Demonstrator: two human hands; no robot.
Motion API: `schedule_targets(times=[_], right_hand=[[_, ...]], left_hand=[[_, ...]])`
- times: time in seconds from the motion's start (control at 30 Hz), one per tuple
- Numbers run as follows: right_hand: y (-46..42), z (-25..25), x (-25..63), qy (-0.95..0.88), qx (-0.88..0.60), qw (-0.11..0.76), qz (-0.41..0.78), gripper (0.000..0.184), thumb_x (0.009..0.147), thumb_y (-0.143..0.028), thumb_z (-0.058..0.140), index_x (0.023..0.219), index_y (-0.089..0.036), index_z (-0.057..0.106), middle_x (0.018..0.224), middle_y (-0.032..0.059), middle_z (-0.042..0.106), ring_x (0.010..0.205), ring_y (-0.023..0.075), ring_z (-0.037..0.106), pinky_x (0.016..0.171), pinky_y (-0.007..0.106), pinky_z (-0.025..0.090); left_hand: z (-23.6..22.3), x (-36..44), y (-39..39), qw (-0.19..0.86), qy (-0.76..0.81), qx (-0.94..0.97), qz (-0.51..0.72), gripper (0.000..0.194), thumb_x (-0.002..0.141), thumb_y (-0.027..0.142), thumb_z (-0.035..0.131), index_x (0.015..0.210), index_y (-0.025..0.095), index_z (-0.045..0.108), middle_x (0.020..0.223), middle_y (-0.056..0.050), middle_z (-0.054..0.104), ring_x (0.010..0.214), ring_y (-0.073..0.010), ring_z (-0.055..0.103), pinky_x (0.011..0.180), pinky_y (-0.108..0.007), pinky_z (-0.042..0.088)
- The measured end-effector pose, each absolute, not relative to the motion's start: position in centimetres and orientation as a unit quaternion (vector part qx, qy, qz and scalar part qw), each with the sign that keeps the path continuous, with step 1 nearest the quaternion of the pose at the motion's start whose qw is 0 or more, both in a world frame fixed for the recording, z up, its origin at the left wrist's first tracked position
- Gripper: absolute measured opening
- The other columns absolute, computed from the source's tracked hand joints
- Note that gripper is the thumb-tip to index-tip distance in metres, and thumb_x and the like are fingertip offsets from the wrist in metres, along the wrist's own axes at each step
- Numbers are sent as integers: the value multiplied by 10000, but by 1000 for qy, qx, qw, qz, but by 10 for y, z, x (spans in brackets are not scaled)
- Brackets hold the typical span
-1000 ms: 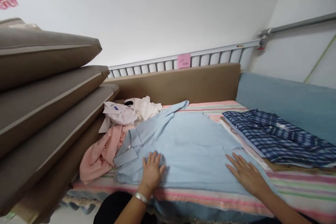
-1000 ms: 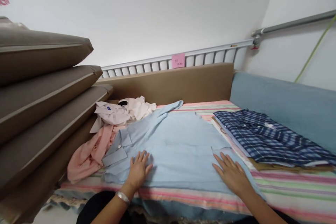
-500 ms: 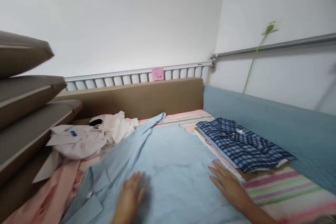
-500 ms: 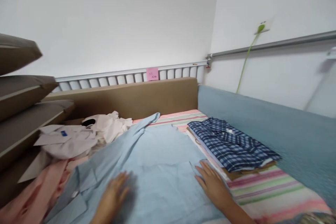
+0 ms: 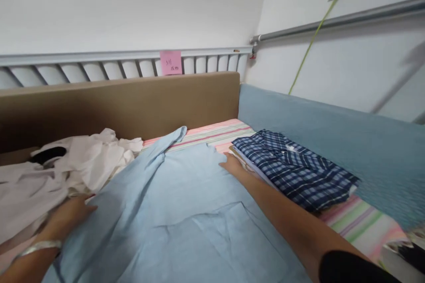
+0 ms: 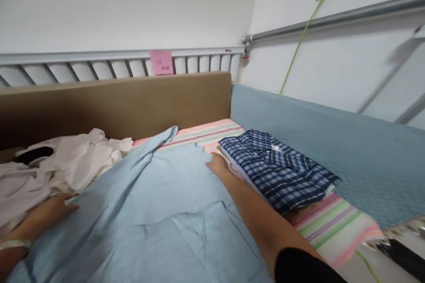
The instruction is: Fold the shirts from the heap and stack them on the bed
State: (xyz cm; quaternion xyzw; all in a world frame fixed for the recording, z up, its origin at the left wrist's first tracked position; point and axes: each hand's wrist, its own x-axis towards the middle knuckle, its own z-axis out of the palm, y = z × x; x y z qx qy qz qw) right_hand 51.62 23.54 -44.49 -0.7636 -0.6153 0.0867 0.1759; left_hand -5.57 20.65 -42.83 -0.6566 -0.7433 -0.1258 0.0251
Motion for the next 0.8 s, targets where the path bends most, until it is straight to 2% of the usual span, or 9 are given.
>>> schedule_targets(times=[0.1, 0.17, 0.3, 0.5, 0.63, 0.73, 0.8], right_hand=[[267, -450, 512, -606, -772, 165, 99, 688, 717, -370, 660, 1318, -96, 463, 1282, 174, 546, 1167, 270, 518, 937, 329, 416], [283, -451, 508, -611, -765, 169, 111, 696, 737, -398, 644, 1327, -85, 448, 1275, 182, 547, 1154, 275, 523, 924, 332, 417], [308, -453, 507, -616, -767, 145, 105, 681, 690, -366, 703, 1287, -108, 500, 1214, 184, 584, 1103, 305, 542, 887, 382, 420], [324, -447, 515, -619, -774, 59, 122, 363, 705, -266, 672, 1049, -153, 663, 1044, 138, 664, 961, 285, 595, 766, 358, 420], [318, -445, 515, -621, -774, 79, 100, 310, 750, -283, 618, 1025, -148, 666, 1009, 139, 669, 916, 268, 605, 686, 315, 399], [309, -450, 513, -614, -779, 94, 84, 295, 777, -319, 577, 1010, -157, 658, 943, 125, 677, 854, 253, 614, 625, 292, 377], [302, -457, 510, -621, -774, 110, 55, 284, 794, -324, 555, 1001, -155, 653, 955, 125, 671, 863, 247, 607, 639, 290, 381]], left_hand=[[-411, -54, 214, -100, -740, -665, -4, 240, 689, 268, 503, 814, 153, 672, 761, 35, 716, 805, -167, 645, 764, -266, 446], [-396, -52, 215, -134, -749, -647, 39, 234, 674, 253, 548, 839, 152, 680, 809, 6, 722, 807, -169, 643, 739, -239, 439], [-379, -56, 209, -81, -799, -594, 47, 282, 730, 308, 520, 897, 148, 682, 882, -75, 715, 805, -203, 637, 671, -255, 422], [-385, -50, 195, -29, -811, -582, 42, 390, 840, 320, 409, 1046, 81, 638, 1016, -117, 682, 926, -202, 610, 746, -254, 393], [-394, -41, 188, -2, -810, -584, 53, 350, 844, 292, 401, 1037, 146, 655, 1025, -130, 688, 945, -216, 621, 782, -277, 420], [-391, -29, 187, 31, -815, -575, 64, 322, 832, 213, 390, 973, 114, 662, 977, -167, 685, 943, -244, 627, 787, -315, 439], [-382, -13, 193, 65, -813, -575, 63, 333, 829, 164, 353, 953, 79, 650, 981, -210, 663, 969, -282, 616, 799, -368, 446]])
